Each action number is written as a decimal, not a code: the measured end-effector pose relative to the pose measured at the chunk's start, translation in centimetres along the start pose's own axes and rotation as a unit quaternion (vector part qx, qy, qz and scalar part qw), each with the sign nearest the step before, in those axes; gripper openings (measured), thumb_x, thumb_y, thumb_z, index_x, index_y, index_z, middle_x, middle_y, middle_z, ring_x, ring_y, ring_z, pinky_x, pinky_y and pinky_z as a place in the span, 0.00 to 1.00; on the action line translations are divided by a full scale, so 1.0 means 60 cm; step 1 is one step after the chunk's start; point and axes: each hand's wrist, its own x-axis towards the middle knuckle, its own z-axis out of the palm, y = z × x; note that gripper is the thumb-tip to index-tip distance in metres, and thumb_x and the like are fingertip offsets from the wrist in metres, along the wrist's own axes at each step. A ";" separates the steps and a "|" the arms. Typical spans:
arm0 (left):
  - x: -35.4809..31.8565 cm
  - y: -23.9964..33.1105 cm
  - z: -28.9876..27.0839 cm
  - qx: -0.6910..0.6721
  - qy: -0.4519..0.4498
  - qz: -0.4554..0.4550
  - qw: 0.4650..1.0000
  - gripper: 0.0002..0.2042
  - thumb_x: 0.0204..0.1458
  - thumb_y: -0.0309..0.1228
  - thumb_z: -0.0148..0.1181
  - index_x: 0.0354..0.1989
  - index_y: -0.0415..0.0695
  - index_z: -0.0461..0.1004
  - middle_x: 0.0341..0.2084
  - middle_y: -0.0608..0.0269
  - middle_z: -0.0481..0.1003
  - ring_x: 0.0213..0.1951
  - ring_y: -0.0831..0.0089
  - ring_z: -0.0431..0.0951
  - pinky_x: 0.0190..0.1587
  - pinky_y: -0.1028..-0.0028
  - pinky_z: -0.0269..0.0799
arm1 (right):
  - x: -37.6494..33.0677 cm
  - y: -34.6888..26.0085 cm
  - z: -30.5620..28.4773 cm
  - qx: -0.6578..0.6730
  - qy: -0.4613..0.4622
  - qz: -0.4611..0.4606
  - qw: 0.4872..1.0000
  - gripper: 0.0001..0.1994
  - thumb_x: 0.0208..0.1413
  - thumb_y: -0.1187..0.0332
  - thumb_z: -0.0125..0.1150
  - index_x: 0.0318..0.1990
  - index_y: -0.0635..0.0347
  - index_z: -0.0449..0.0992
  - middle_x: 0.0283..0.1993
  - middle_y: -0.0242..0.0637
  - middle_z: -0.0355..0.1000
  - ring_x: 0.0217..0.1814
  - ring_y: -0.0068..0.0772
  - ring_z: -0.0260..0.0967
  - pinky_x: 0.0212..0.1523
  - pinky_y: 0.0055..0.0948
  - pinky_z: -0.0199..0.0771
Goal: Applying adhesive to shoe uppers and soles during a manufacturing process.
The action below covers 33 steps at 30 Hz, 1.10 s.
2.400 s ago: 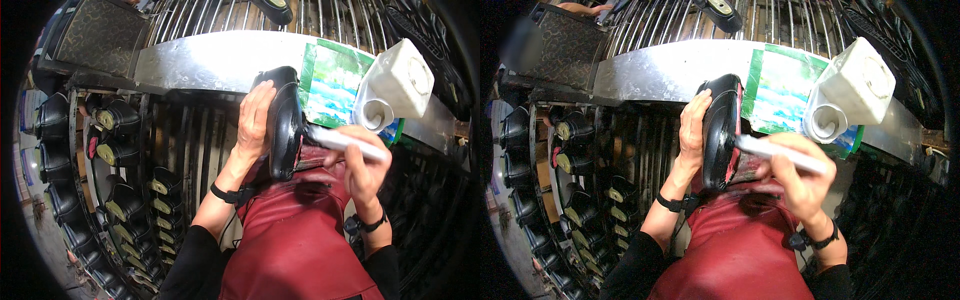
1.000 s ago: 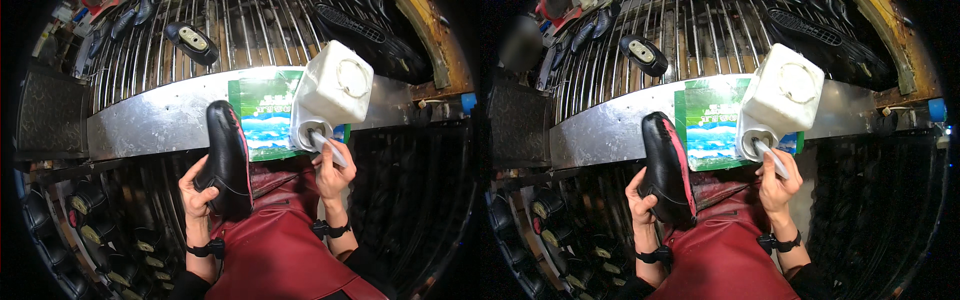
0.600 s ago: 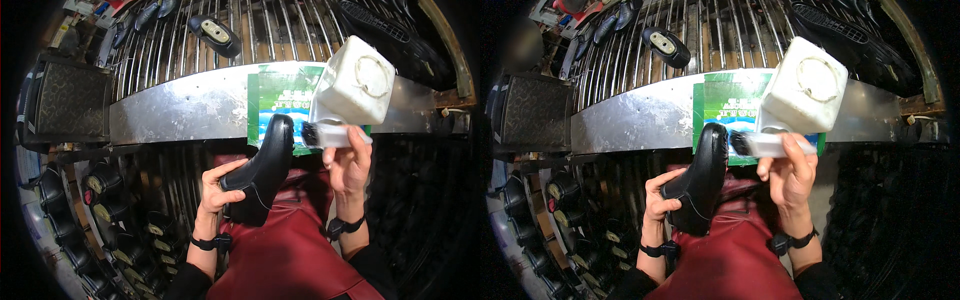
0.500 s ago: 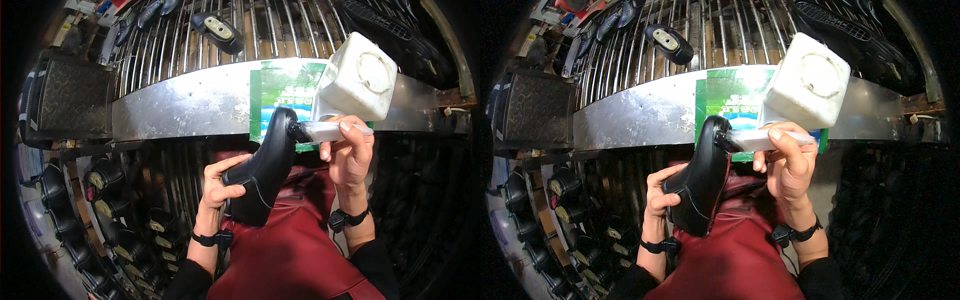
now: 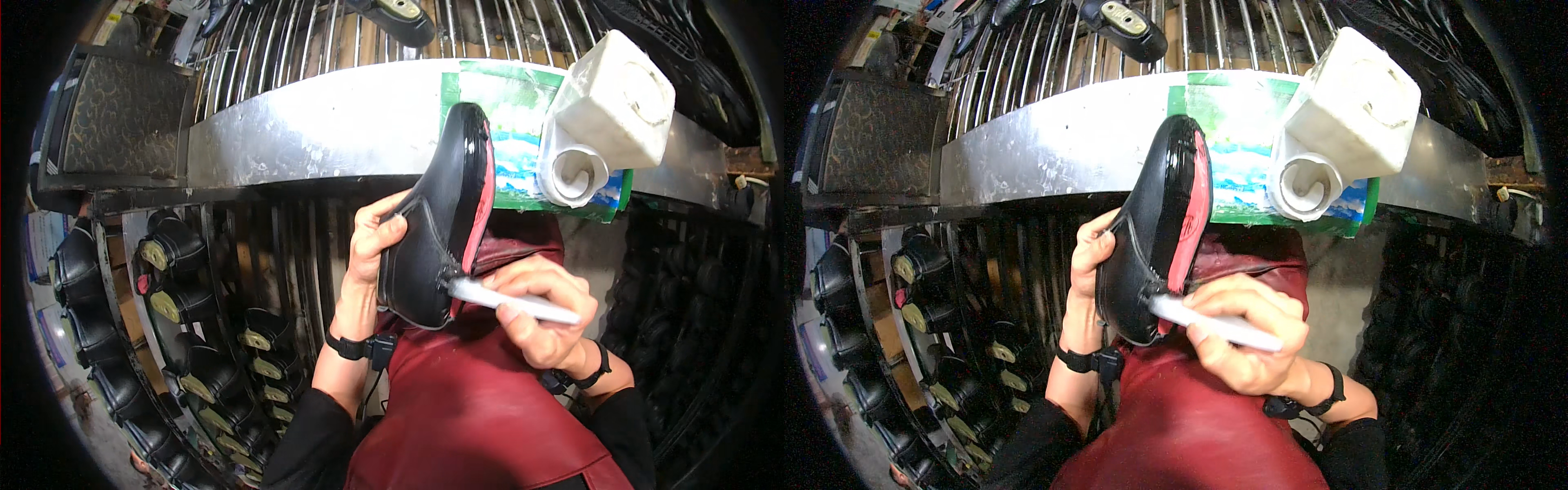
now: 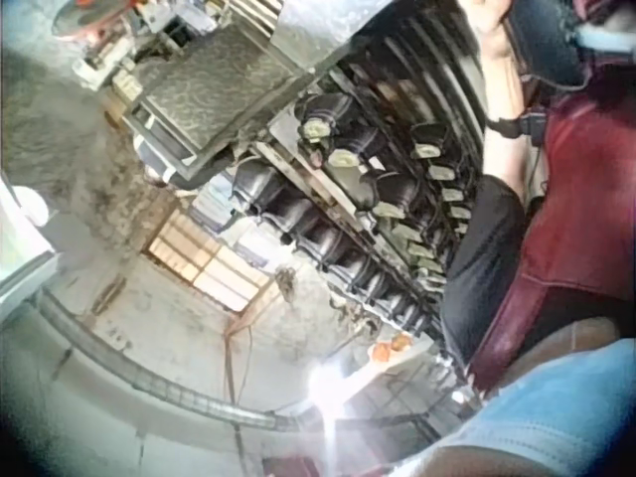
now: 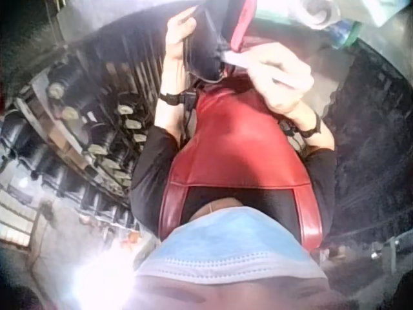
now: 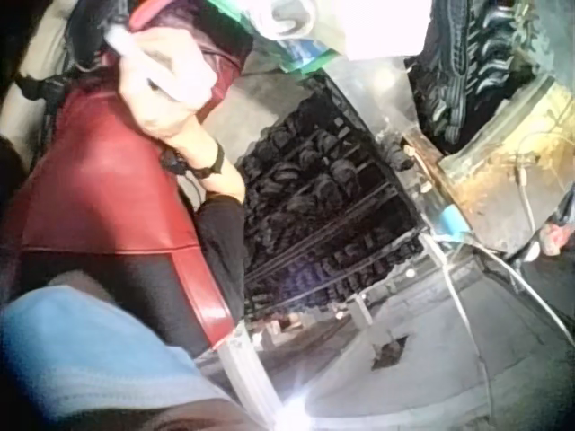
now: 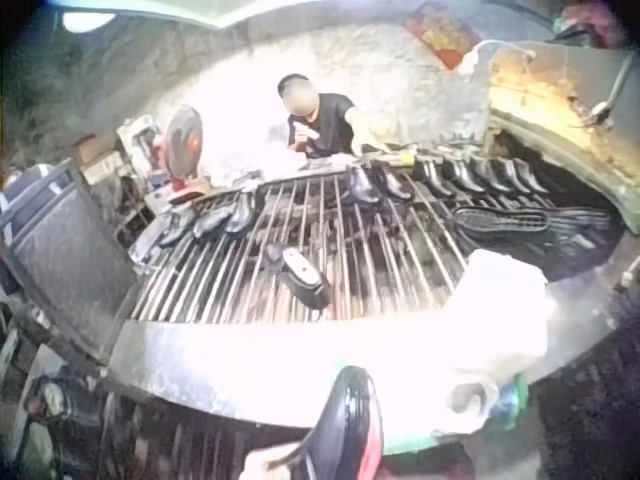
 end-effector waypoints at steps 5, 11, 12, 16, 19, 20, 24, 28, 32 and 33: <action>0.008 0.020 0.017 0.000 0.010 0.032 0.999 0.28 0.59 0.32 0.67 0.63 0.24 0.72 0.48 0.47 0.83 0.45 0.66 0.86 0.50 0.70 0.82 | 0.013 -0.056 0.000 -0.022 -0.163 -0.011 0.986 0.09 0.47 0.75 0.71 0.33 0.71 0.79 0.33 0.51 0.82 0.31 0.43 0.84 0.32 0.33 0.85; 0.014 0.040 0.028 0.024 0.030 0.043 0.998 0.25 0.65 0.37 0.62 0.60 0.25 0.72 0.46 0.49 0.83 0.43 0.68 0.86 0.47 0.71 0.83 | 0.062 -0.054 -0.008 -0.064 -0.108 -0.015 0.992 0.10 0.44 0.81 0.72 0.36 0.72 0.79 0.36 0.53 0.81 0.36 0.42 0.83 0.38 0.33 0.83; 0.014 0.042 0.029 0.024 0.032 0.037 0.998 0.24 0.66 0.37 0.61 0.59 0.25 0.72 0.45 0.50 0.83 0.42 0.68 0.86 0.47 0.71 0.84 | 0.067 -0.061 -0.008 -0.079 -0.124 -0.036 0.988 0.11 0.43 0.81 0.72 0.36 0.72 0.79 0.36 0.53 0.81 0.36 0.42 0.83 0.38 0.32 0.83; 0.013 0.052 0.055 -0.093 0.028 0.028 0.995 0.22 0.67 0.38 0.59 0.57 0.27 0.75 0.43 0.50 0.83 0.39 0.67 0.87 0.43 0.72 0.85 | 0.083 -0.092 -0.010 -0.102 -0.149 -0.037 0.983 0.12 0.40 0.74 0.67 0.35 0.68 0.78 0.37 0.53 0.80 0.38 0.42 0.82 0.42 0.35 0.83; 0.018 0.045 0.073 -0.180 0.034 -0.003 0.983 0.23 0.69 0.40 0.56 0.59 0.29 0.73 0.47 0.47 0.82 0.43 0.63 0.87 0.48 0.66 0.86 | 0.108 -0.115 -0.015 -0.107 -0.152 -0.044 0.982 0.12 0.37 0.70 0.66 0.32 0.67 0.78 0.37 0.52 0.80 0.38 0.42 0.81 0.43 0.36 0.83; 0.021 0.043 0.084 -0.238 0.042 -0.022 0.970 0.24 0.69 0.41 0.56 0.60 0.29 0.72 0.49 0.46 0.82 0.44 0.62 0.86 0.49 0.64 0.86 | 0.116 -0.121 -0.018 -0.114 -0.154 -0.051 0.980 0.12 0.37 0.69 0.66 0.32 0.66 0.78 0.37 0.52 0.80 0.38 0.41 0.81 0.43 0.36 0.82; 0.020 0.046 0.123 -0.390 -0.056 -0.040 0.918 0.26 0.71 0.45 0.51 0.63 0.33 0.71 0.52 0.47 0.81 0.48 0.58 0.86 0.53 0.60 0.84 | 0.142 -0.123 -0.030 -0.094 -0.159 -0.086 0.979 0.14 0.37 0.65 0.67 0.30 0.67 0.77 0.33 0.53 0.80 0.35 0.41 0.79 0.39 0.33 0.79; 0.019 0.043 0.142 -0.311 -0.035 -0.005 0.950 0.25 0.73 0.47 0.48 0.62 0.36 0.73 0.50 0.51 0.82 0.47 0.65 0.86 0.53 0.66 0.84 | 0.151 -0.127 -0.040 -0.045 -0.135 -0.051 0.989 0.16 0.41 0.62 0.69 0.32 0.66 0.78 0.36 0.52 0.80 0.38 0.40 0.78 0.43 0.34 0.79; 0.025 0.010 0.146 0.092 0.072 0.152 0.981 0.23 0.72 0.45 0.48 0.62 0.38 0.73 0.49 0.58 0.82 0.48 0.71 0.84 0.53 0.69 0.83 | 0.174 -0.097 -0.067 0.042 -0.166 -0.041 0.984 0.15 0.43 0.65 0.66 0.35 0.67 0.78 0.41 0.51 0.80 0.44 0.40 0.78 0.49 0.36 0.79; 0.029 0.002 0.157 0.247 0.076 0.205 0.944 0.21 0.70 0.41 0.51 0.62 0.38 0.73 0.50 0.58 0.82 0.49 0.72 0.83 0.54 0.70 0.82 | 0.181 -0.088 -0.084 0.060 -0.175 -0.024 0.982 0.15 0.42 0.66 0.65 0.36 0.67 0.78 0.41 0.52 0.80 0.45 0.40 0.78 0.49 0.36 0.79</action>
